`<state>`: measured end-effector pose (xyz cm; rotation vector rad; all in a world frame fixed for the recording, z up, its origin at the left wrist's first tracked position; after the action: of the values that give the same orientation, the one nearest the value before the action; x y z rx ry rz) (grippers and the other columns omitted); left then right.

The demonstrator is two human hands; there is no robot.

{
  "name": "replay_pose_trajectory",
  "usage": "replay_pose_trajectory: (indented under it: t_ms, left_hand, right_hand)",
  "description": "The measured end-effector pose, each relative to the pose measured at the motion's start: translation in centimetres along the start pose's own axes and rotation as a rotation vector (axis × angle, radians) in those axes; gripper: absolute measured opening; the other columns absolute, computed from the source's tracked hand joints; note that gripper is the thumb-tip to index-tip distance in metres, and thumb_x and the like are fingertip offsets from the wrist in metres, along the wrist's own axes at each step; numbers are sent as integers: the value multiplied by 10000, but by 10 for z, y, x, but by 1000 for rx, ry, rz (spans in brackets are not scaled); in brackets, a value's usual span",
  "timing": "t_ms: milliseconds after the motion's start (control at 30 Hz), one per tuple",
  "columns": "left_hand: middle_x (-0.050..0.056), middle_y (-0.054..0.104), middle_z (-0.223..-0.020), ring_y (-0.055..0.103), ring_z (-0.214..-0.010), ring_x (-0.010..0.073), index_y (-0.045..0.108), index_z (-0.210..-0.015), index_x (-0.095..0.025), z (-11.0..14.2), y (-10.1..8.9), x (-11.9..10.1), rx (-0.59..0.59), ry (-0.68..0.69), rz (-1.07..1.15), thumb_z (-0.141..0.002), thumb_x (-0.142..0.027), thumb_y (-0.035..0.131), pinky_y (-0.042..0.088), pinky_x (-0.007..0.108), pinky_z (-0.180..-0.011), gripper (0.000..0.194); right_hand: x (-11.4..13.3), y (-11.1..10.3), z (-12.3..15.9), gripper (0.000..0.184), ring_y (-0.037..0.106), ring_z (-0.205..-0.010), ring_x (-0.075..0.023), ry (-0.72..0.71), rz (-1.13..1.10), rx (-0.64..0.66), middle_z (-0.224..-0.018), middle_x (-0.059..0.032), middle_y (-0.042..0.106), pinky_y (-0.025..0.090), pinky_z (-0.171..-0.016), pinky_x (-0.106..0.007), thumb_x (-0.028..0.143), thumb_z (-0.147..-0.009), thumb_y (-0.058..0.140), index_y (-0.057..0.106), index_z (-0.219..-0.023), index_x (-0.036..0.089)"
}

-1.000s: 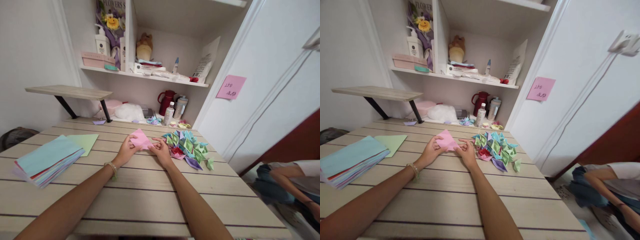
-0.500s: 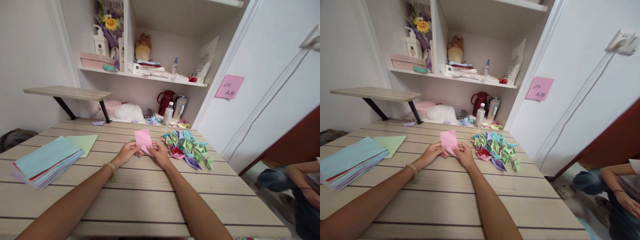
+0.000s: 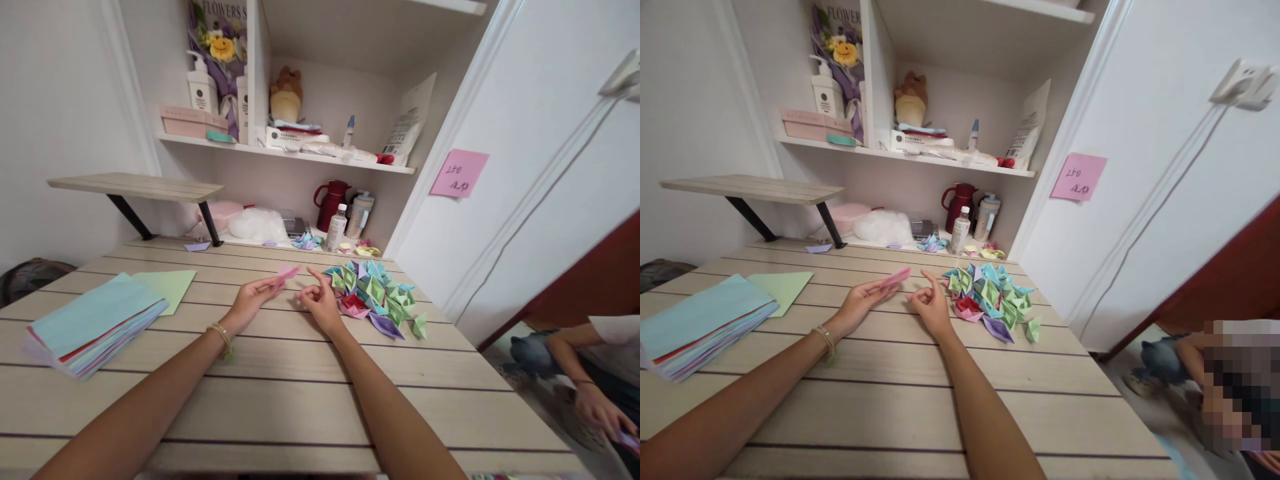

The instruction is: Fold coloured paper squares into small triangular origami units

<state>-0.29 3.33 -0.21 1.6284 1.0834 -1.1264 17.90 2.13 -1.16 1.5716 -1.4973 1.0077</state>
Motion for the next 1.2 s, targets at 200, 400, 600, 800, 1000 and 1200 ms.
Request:
replay_pose_trajectory:
  t_ms: [200, 400, 600, 800, 1000, 1200]
  left_hand:
    - [136, 573, -1170, 536, -1082, 254, 561, -1143, -121, -2, -1, 3, -77, 44, -47, -587, -332, 729, 385, 405, -960, 618]
    - [143, 626, -1091, 578, -1016, 257, 582, -1112, -97, 2, 3, 0, -54, 35, -66, -534, -315, 762, 415, 410, -927, 644]
    - [102, 695, -937, 626, -893, 228, 683, -872, -123, 4, 4, -3, -90, 15, -190, -593, -335, 722, 454, 366, -869, 352]
    - [80, 701, -808, 657, -743, 188, 522, -1104, -129, 4, 4, -1, -14, -3, -80, -620, -298, 715, 503, 339, -743, 547]
    - [73, 691, -693, 650, -654, 166, 596, -868, -109, 1, 3, 2, 13, -95, -112, -655, -341, 682, 497, 292, -694, 325]
    - [47, 675, -654, 633, -601, 144, 609, -850, -117, -2, -2, 4, 4, -133, -106, -658, -349, 681, 486, 262, -632, 309]
  right_hand:
    - [11, 3, 2, 620, 578, -745, -146, -115, 141, 107, -946, -36, 629, 463, -610, -237, 230, -632, 683, 482, -1219, 248]
    - [6, 0, -1, 162, 589, -821, -189, -119, 173, 52, -892, -54, 657, 471, -676, -280, 297, -681, 650, 700, -803, 203]
    - [-2, -2, -3, 264, 560, -611, -147, 32, 36, -76, -649, -27, 631, 445, -588, -266, 389, -662, 658, 660, -778, 152]
    - [-3, 0, -2, 446, 536, -601, -128, 140, -94, 22, -675, -9, 626, 419, -573, -244, 392, -643, 670, 616, -1017, 155]
    - [1, 1, -1, 267, 460, -531, -107, 115, 39, 6, -602, -7, 579, 331, -486, -218, 401, -658, 649, 684, -716, 143]
    - [4, 2, -2, 271, 392, -471, -92, 121, 15, -34, -506, 18, 506, 296, -454, -220, 409, -671, 623, 665, -617, 147]
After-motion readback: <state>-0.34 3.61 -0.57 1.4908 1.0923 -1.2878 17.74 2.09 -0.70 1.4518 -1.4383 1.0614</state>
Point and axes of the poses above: each hand's wrist, its own z-axis away from the middle knuckle, its own y-axis out of the palm, x = y × z, the point moved 1 cm from there along -z, towards the middle knuckle
